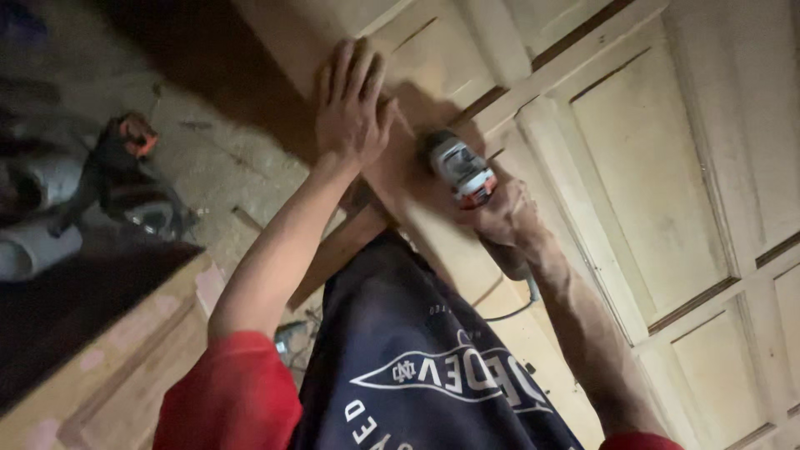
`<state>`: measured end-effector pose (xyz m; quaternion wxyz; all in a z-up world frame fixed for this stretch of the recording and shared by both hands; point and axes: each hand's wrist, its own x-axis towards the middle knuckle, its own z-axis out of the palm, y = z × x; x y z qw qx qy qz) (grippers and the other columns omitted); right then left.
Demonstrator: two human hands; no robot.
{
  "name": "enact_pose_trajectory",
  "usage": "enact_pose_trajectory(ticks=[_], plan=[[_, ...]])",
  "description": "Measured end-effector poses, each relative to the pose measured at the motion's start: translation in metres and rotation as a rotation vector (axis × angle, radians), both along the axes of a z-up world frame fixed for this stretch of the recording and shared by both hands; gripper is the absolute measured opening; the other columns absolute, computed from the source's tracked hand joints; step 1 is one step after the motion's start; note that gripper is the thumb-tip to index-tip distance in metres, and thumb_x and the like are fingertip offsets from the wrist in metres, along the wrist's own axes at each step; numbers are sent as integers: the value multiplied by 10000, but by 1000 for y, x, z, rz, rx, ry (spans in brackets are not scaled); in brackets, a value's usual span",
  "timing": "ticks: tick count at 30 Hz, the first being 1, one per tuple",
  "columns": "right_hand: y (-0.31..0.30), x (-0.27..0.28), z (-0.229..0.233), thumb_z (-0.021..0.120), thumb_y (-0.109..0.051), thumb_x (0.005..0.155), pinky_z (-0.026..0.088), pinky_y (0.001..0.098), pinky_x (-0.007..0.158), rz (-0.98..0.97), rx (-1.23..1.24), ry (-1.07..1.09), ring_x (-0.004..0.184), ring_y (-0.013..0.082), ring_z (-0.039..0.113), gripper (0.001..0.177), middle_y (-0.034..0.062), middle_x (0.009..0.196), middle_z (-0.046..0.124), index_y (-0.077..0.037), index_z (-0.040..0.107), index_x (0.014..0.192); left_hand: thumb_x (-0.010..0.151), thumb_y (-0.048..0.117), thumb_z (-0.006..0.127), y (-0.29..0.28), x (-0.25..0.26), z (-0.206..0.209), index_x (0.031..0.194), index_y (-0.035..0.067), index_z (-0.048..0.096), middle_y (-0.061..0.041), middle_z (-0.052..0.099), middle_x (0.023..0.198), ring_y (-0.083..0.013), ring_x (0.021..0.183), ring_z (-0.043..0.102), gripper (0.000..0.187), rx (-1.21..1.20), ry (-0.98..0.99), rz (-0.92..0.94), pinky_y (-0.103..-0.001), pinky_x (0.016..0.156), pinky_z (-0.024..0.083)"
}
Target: The person uses an orbital sander to smooth the surface of a wooden door. They move the sander across the flat panels and edges, occasionally adjusting the sanding pad. The person continues sanding different sections of the door throughout the clip.
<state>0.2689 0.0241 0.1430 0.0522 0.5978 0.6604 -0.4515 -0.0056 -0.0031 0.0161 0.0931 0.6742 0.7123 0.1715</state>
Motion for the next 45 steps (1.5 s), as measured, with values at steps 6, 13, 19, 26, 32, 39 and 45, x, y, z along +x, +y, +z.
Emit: enact_pose_trajectory(ticks=[6,13,19,26,32,39,45], plan=[[64,25,5,889,-202,609,556,366,739,-207,-85,-76,795,184,659,525,50,869,725,-82,676,1074,1055,370,575,36,28,-10,1572,35,385,-243,275,1654,-498,1525,187,644,5,-73,-30,-632,1239,166],[143,81,-17,850,-126,627,543,333,701,-306,-20,34,764,135,645,473,8,852,713,-98,676,1065,1086,334,496,172,117,-39,1553,49,459,-212,334,1662,-444,1560,262,548,210,-281,-169,-575,1293,200],[208,133,-36,794,-91,706,533,339,666,-392,7,58,767,138,643,389,22,871,703,-73,670,1075,1003,438,507,204,145,-22,1474,48,522,-200,369,1608,-433,1489,317,613,95,-92,-105,-584,1215,195],[271,208,-88,728,-49,800,522,346,625,-457,53,116,771,142,641,294,38,892,691,-45,663,1087,1042,453,433,199,138,-17,1512,87,524,-145,355,1654,-387,1529,314,602,67,-65,-123,-569,1273,177],[316,239,-109,672,-14,880,512,352,591,-493,94,209,775,146,640,217,52,911,681,-20,657,1096,1030,476,412,200,137,-21,1547,117,458,-118,283,1671,-362,1548,243,631,-82,-68,-138,-567,1246,163],[282,192,-37,700,-85,829,558,382,652,-398,57,81,788,206,662,333,85,918,710,-54,721,1160,1056,382,406,200,134,-31,1528,121,507,-130,352,1663,-360,1545,295,548,-46,-34,-141,-567,1268,173],[184,124,1,685,-71,841,553,379,650,-296,-53,121,793,197,657,313,79,926,713,-67,722,1152,979,295,473,197,134,-27,1487,126,576,-138,415,1632,-379,1515,365,546,145,7,-132,-544,1270,219]])
